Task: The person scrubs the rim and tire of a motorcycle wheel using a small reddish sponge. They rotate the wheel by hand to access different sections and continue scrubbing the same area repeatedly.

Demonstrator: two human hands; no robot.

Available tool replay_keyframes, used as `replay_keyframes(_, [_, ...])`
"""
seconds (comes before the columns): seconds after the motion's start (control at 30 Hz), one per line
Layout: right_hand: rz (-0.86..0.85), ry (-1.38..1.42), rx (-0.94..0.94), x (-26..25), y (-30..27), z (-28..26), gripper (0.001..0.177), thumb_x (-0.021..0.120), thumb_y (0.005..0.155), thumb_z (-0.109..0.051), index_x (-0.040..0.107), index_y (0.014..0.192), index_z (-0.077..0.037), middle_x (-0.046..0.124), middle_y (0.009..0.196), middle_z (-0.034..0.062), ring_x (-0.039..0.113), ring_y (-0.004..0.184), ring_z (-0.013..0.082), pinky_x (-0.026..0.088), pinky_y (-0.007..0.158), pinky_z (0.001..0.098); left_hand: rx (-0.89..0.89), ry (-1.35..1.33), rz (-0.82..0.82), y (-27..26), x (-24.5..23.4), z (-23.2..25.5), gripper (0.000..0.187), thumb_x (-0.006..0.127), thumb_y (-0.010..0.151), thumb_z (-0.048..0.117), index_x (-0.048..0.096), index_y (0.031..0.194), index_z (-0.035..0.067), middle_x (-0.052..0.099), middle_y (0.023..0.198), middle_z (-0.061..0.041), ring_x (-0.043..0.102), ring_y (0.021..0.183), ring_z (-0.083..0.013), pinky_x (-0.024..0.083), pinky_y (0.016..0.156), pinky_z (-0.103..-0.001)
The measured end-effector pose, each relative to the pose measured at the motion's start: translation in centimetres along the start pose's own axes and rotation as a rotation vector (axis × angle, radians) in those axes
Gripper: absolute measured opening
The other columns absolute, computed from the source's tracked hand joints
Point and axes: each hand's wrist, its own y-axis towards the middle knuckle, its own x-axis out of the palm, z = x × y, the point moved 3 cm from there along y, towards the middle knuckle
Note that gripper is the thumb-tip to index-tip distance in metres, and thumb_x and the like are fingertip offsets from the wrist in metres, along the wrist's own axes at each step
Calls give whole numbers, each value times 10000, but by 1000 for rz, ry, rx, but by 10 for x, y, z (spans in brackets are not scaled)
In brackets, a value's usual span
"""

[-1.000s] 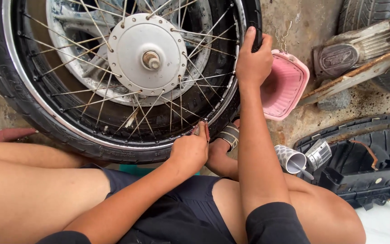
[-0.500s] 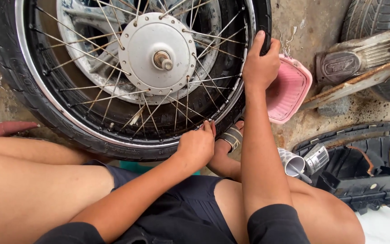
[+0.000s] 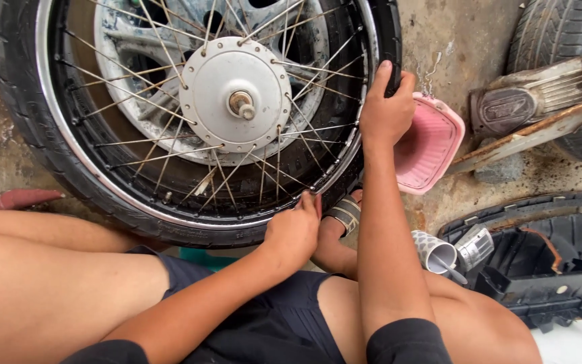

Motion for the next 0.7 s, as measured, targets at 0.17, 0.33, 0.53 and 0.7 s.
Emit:
replay_keyframes(0.17, [-20, 29, 65, 1, 1, 8, 481, 482, 912, -670, 621, 953, -211, 740, 836, 61, 714, 873, 311, 518, 779, 451, 7, -106, -106, -20, -10, 19, 663, 519, 883, 115, 395, 1485, -134, 754, 878, -223, 755, 694, -405, 586, 539, -560])
replay_keyframes(0.33, [-28, -95, 141, -1, 1, 7, 490, 475, 910, -702, 639, 1016, -253, 741, 859, 122, 728, 975, 362, 535, 885, 483, 38, -245, -48, -39, -64, 14, 585, 461, 922, 242, 531, 1424, -50, 744, 807, -243, 754, 693, -441, 586, 560, -614])
replay_keyframes(0.53, [15, -99, 135, 10, 10, 6, 484, 470, 911, -692, 589, 911, -223, 716, 787, 79, 737, 892, 330, 547, 831, 447, -42, -295, 16, -35, -70, -13, 526, 516, 950, 268, 572, 1438, 81, 747, 807, -237, 750, 726, -458, 596, 575, -590])
replay_keyframes(0.7, [-161, 75, 83, 27, 39, 49, 595, 624, 859, -777, 643, 922, -186, 705, 837, 127, 699, 949, 334, 519, 868, 415, -86, -179, 91, -17, -10, -47, 410, 587, 941, 173, 682, 1333, 97, 749, 802, -206, 745, 688, -367, 602, 534, -495])
